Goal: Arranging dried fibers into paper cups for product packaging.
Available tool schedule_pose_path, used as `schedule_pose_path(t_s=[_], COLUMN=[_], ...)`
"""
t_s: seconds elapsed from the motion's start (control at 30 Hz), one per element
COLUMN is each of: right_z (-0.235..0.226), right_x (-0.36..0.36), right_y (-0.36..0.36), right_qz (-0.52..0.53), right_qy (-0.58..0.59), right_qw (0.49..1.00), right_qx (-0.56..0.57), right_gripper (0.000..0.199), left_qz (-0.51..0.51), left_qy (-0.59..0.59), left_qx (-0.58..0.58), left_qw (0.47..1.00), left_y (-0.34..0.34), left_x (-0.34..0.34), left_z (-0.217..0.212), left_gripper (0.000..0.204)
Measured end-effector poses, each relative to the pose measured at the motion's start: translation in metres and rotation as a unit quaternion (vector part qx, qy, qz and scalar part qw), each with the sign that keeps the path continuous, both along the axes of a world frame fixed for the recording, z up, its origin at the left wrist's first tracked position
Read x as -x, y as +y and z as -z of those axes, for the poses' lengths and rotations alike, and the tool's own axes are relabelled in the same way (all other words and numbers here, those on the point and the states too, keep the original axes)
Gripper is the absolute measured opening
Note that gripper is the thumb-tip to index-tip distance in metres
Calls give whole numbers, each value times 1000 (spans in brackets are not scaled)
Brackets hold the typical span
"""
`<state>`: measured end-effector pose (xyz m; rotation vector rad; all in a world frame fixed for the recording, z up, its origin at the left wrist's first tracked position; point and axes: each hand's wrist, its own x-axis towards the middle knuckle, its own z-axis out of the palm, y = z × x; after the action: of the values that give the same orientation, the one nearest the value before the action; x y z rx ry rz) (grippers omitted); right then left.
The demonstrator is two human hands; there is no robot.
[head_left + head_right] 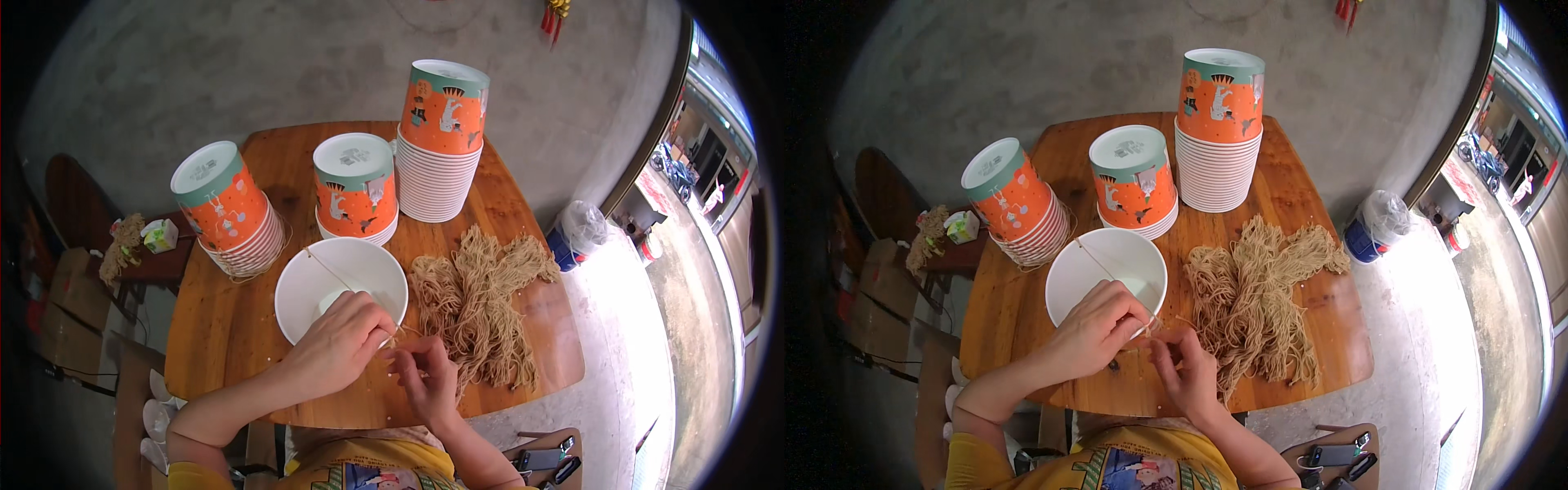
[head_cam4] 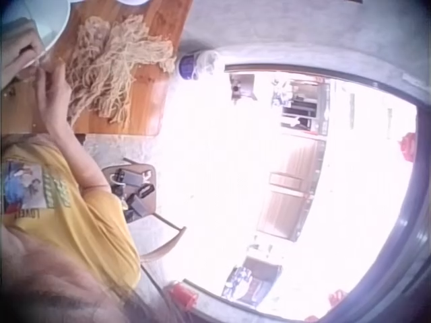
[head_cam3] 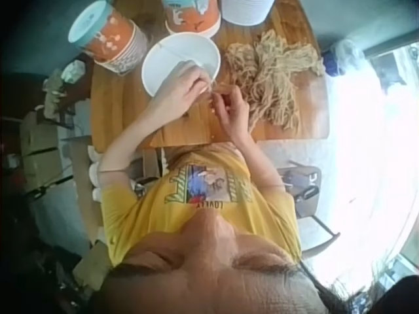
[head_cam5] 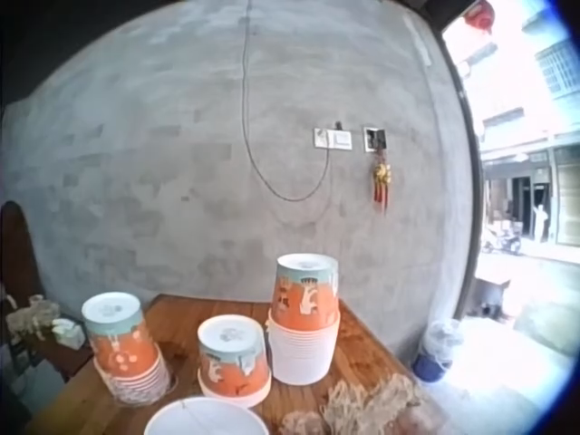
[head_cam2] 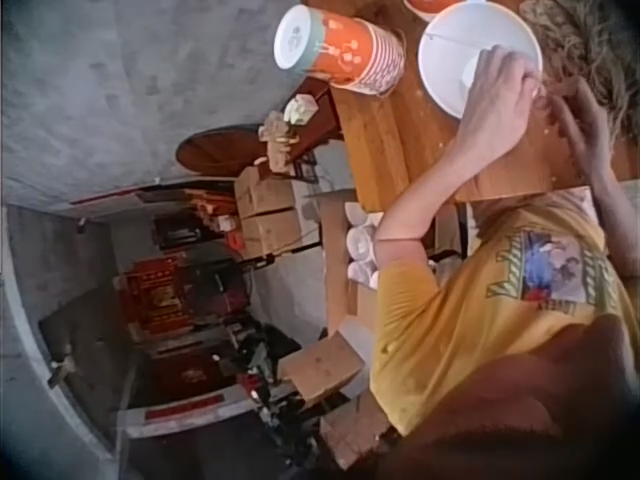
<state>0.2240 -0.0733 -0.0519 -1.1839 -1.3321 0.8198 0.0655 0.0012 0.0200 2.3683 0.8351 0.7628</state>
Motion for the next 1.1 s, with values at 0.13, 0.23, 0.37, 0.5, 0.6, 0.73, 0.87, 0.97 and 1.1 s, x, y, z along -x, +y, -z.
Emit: schedule_pose_path(t_s=[0.13, 0.23, 0.37, 0.5, 0.6, 0.73, 0.87, 0.97, 1.1], right_z=[7, 6, 4, 6, 7, 8, 8, 9, -2], right_x=[1, 2, 0, 0, 1, 1, -2, -3, -2], right_y=[-1, -1, -2, -2, -3, -4, -4, -2, -1], right_qz=[12, 2, -11, -2, 1, 4, -7, -13, 0], right_qy=[13, 22, -5, -9, 6, 48, 63, 84, -4], right_qw=[1000, 1000, 1000, 1000, 1000, 997, 997, 996, 1000], right_qx=[10, 9, 14, 6, 18, 54, 33, 36, 3], right_gripper=[10, 10, 11, 11, 11, 12, 13, 16, 25], left_qz=[-2, -6, -5, 5, 5, 3, 9, 12, 13], left_qy=[-2, -11, -19, -24, -27, -28, -16, -11, -10], left_qx=[9, 5, 2, 3, 7, 7, -13, -18, -21], left_qw=[1000, 1000, 1000, 1000, 1000, 1000, 1000, 1000, 1000], left_y=[0, 1, 2, 2, 2, 1, 1, 0, -2], left_x=[-2, -2, -1, -1, -2, -2, -1, -1, -2], left_z=[0, 0, 1, 0, 1, 1, 0, 2, 1], left_gripper=[6, 5, 5, 4, 4, 4, 4, 5, 6])
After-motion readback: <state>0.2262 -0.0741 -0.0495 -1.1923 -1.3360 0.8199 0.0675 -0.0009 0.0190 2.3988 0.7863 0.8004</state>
